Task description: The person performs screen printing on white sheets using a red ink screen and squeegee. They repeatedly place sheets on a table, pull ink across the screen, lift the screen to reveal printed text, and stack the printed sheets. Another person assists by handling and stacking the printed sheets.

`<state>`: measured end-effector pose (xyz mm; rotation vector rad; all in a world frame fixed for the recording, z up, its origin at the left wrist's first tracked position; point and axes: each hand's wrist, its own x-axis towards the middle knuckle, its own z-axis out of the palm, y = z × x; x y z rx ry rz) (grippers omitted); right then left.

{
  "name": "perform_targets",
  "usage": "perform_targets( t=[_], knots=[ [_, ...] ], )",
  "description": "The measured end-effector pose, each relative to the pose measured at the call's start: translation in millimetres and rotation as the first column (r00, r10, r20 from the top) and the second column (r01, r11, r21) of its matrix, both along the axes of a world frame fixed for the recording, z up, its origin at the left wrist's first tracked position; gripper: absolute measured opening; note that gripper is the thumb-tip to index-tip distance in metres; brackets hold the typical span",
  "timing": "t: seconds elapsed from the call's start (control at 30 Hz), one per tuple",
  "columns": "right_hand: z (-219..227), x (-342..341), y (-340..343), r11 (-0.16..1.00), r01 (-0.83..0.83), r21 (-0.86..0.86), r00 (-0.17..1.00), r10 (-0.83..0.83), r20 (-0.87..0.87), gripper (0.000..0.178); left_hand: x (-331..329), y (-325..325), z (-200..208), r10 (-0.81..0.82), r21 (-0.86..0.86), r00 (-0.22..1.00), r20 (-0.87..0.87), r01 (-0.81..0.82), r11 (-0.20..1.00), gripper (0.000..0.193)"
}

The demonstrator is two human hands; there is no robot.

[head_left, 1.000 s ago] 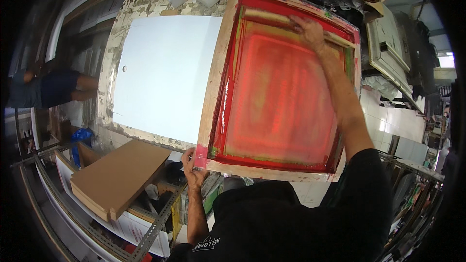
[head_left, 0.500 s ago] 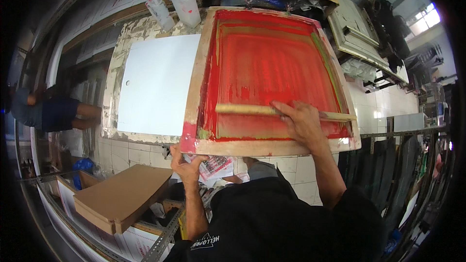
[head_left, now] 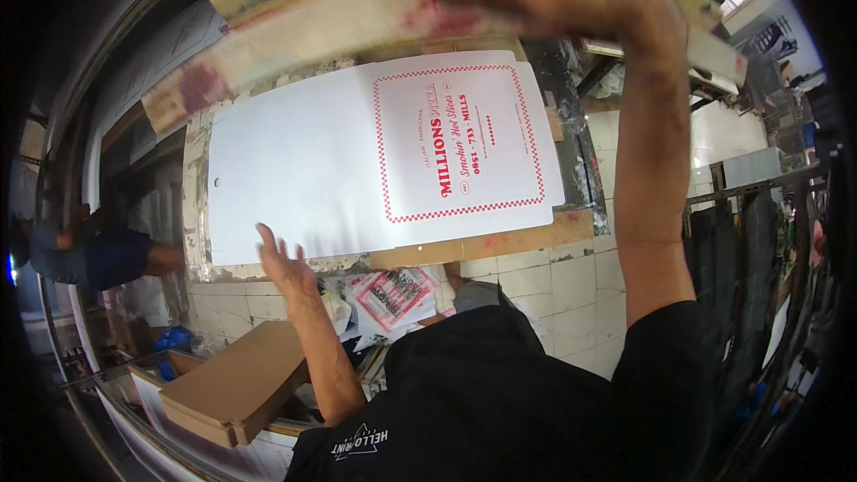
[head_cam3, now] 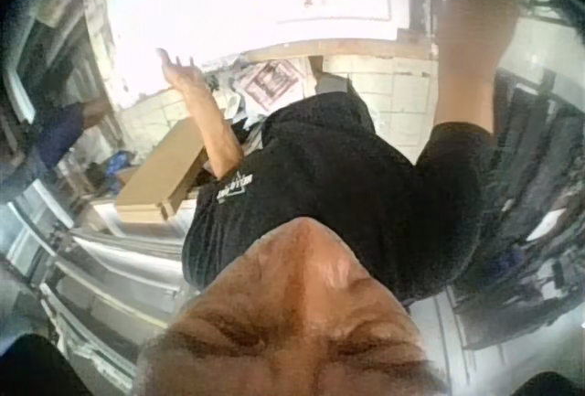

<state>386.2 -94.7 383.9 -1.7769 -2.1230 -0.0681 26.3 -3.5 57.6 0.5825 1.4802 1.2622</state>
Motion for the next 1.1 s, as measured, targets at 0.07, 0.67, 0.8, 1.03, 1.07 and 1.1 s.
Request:
perform_targets(
  t=[0.07, 0.67, 0.8, 1.03, 1.07, 1.1],
  knots=[
    [5, 11, 20, 0.995, 0.094, 0.026, 0.990, -0.090, -0.104, 0.049, -21, 3, -48, -0.042, -0.183, 0.990, 0.135, 0.067, 0.981, 0.089],
    [19, 18, 32, 0.900, 0.071, 0.429, 0.991, -0.112, 0.071, 0.057, -29, 30, -87, 0.334, -0.494, 0.888, 0.316, -0.146, 0.857, 0.088],
    [34, 17, 22, 0.964, 0.030, 0.262, 0.994, -0.001, -0.111, 0.055, -48, 30, -105, 0.337, -0.516, 0.906, 0.254, -0.168, 0.840, 0.064],
    [37, 23, 31, 0.988, 0.049, 0.145, 0.983, -0.022, -0.180, 0.047, -62, 22, -110, 0.156, -0.135, 0.951, 0.267, -0.124, 0.983, 0.025],
    [33, 26, 34, 0.986, 0.029, 0.165, 0.981, 0.003, -0.193, 0.047, -61, 24, -103, 0.150, -0.087, 0.958, 0.244, -0.132, 0.987, 0.025],
    [30, 34, 43, 0.982, 0.017, 0.186, 0.978, 0.023, -0.209, 0.048, -65, 28, -95, 0.146, -0.036, 0.964, 0.221, -0.142, 0.989, 0.025]
  ],
)
